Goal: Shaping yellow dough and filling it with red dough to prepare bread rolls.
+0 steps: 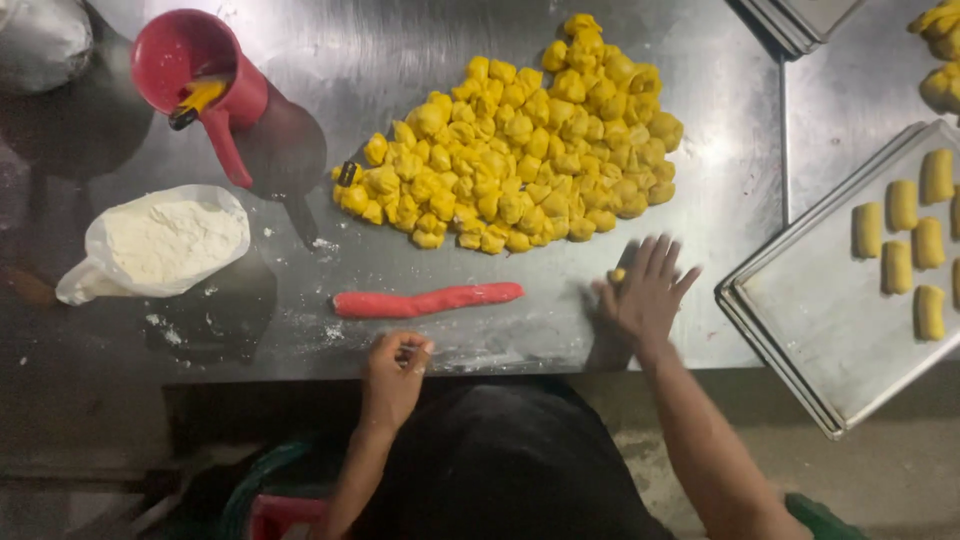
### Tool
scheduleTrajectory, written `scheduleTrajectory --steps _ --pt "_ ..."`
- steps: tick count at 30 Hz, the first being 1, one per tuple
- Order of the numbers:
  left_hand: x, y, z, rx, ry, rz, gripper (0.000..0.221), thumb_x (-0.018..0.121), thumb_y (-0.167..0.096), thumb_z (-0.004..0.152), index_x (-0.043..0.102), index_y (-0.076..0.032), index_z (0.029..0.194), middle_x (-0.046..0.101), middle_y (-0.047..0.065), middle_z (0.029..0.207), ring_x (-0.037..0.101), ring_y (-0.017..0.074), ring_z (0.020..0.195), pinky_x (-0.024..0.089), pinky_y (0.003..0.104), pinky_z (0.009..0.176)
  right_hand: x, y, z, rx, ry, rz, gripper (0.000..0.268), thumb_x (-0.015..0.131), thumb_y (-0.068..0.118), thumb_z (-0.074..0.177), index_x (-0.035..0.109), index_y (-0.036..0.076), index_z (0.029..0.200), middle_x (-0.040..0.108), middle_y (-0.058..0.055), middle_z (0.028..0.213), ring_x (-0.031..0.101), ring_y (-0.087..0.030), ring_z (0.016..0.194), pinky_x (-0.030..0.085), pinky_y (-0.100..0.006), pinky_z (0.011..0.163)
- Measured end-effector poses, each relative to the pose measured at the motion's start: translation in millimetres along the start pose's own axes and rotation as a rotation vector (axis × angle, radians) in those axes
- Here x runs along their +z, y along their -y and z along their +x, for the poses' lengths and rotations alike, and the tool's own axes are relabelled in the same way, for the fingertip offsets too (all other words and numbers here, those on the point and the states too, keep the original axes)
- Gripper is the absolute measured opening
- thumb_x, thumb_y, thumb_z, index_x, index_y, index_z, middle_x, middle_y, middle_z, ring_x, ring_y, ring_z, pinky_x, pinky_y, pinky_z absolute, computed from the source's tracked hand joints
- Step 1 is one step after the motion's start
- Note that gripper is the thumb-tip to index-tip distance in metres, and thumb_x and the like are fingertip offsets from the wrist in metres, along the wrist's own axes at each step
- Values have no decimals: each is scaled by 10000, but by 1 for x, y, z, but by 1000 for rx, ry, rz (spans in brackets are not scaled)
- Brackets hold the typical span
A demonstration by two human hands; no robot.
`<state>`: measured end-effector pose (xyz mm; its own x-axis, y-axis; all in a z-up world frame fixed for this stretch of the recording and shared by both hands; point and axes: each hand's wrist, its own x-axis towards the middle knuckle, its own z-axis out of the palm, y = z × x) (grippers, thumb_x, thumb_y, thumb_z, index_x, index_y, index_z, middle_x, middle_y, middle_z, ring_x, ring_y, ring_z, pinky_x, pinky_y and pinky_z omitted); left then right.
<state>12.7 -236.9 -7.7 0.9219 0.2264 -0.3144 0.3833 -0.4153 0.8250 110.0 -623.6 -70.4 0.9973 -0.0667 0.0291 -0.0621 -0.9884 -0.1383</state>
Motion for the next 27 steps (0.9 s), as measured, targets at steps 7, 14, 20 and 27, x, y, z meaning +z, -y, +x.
scheduleTrajectory --steps 7,14,20,27 --pt "29 -2 28 -79 -50 -428 151 741 -166 923 683 -30 954 662 13 826 621 79 702 563 259 586 -19 0 -82 -42 7 178 682 623 322 943 405 -3 1502 379 -251 1564 354 -437 1449 266 -655 1130" --pt "75 -70 50 62 207 -344 150 711 -169 949 689 -28 995 672 17 824 639 69 705 560 247 605 -56 -67 -52 623 -42 1691 469 685 182 959 560 20 1381 704 -149 1084 673 -289 967 541 -427 847" --pt "125 -75 55 0 248 -395 153 695 -157 940 674 -19 1003 699 20 860 666 79 754 581 257 630 -116 -134 -47 664 -97 2105 439 664 231 978 574 -30 1319 694 -159 1189 691 -290 1102 564 -443 958" --pt "167 -81 31 -85 144 -383 142 718 -121 941 671 -1 1002 672 49 828 648 107 725 563 266 625 -79 -241 -15 729 -422 1142 325 710 143 982 657 -3 1268 738 -101 1078 694 -229 966 564 -376 837"
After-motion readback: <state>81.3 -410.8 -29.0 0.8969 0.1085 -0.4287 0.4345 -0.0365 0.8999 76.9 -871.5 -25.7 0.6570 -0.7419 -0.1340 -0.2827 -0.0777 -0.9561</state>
